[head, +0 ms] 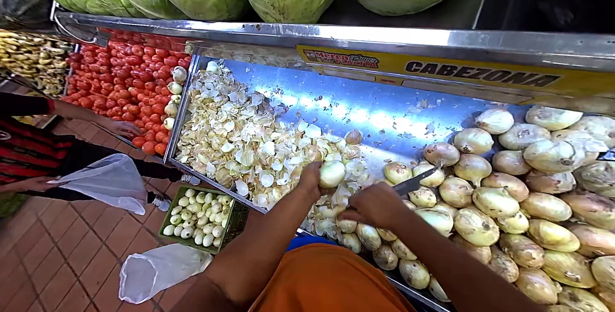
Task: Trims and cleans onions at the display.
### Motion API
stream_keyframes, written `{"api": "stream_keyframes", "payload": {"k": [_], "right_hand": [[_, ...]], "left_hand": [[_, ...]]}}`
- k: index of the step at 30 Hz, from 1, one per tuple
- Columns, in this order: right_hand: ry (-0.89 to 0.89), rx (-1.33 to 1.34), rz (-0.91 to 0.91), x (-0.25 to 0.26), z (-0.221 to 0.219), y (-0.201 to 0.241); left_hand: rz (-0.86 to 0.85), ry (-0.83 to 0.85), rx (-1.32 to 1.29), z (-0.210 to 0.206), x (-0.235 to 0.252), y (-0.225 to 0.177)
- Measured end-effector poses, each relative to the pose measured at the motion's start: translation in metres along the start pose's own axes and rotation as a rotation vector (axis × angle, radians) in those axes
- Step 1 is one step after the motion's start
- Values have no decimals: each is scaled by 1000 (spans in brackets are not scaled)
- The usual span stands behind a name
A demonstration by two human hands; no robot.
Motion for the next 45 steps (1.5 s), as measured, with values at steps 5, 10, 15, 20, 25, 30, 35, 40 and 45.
{"api": "stream_keyframes", "payload": {"k": [5,10,15,20,25,30,35,40,45], "right_hand": [[143,177,-213,1,-4,3],[88,173,-264,-8,17,-13],[-29,79,-246,-10,36,-15],[-30,55,-79,0,48,-9],[-78,-10,61,3,38,-7],[-302,-84,117,-2,34,-8],[-296,-104,183,-9,22,-3],[-116,-56,93,-8,-1,2],[237,99,-72,-8,-1,3]], "left_hand": [[44,124,-58,18,-2,-17],[-50,214,121,28,-13,-17],[-218,241,364,25,-26,-25],[-230,276,686,9,-43,-36],[-115,308,840,0,-49,-42],[20,358,625,6,-43,-37],[117,316,362,18,-30,-19],[36,304,81,25,-32,-15],[67,381,-99,34,-36,-7]]}}
Point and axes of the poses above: each hand's wrist, its own x-axis towards the middle knuckle, its own z-axis out of the back of the hand, y = z × x, the point moved 3 cm from there along x, towards the middle knuckle, and after that the axes turned 5 degrees about y, right-handed, at the moved point
